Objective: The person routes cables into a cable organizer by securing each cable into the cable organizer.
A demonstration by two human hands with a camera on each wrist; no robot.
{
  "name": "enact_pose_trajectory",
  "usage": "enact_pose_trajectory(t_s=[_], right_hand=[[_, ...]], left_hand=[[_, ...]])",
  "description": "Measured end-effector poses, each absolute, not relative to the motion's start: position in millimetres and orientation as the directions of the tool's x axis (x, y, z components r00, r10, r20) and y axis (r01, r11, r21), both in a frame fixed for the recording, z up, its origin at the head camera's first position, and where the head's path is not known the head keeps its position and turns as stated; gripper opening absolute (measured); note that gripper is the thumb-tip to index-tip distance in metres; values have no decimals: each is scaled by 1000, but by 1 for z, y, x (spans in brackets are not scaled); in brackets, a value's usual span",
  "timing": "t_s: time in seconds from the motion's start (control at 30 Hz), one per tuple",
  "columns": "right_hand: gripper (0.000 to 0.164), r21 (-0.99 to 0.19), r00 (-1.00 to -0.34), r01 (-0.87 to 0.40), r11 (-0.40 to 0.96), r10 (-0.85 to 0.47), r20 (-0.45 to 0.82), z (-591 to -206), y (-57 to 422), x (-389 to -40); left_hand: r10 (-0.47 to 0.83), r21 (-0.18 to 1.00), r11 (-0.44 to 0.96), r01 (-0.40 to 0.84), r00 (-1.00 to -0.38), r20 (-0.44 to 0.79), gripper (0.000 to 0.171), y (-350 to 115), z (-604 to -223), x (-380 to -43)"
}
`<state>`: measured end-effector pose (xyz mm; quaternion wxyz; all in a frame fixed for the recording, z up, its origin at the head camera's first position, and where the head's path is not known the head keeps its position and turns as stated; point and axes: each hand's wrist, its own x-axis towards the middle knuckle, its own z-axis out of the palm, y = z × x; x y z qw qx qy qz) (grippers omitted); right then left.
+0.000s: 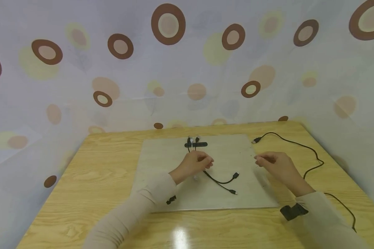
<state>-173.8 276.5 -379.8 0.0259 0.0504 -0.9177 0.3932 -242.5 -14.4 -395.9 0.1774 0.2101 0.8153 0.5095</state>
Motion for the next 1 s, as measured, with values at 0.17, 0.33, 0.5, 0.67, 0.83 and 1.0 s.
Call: enact_pose_trajectory(t_s=[0.17,0.33,0.5,0.67,0.83,1.0], right_hand=[[47,-770,-997,-79,633,-69,46,-375,294,-184],[50,-760,-995,-95,643,-76,60,-373,308,-194],[46,-722,-985,-170,671,-96,142,-372,324,-203],[42,-637,-969,-237,733,-130,210,-371,333,-216],[41,-514,-948,-303,802,-197,251,-372,336,-231],[39,-435,-952,-300,849,-234,198,-375,338,-243]], left_hand=[[561,917,370,150,-822,-92,29,-9,-398,-231],[606,945,306,112,-789,-103,30,-3,-402,-216],[654,965,250,83,-749,-105,29,7,-405,-202],[697,975,211,67,-710,-102,30,13,-405,-190],[748,989,143,28,-658,-89,32,15,-405,-180],[772,993,119,24,-631,-77,32,18,-410,-173]])
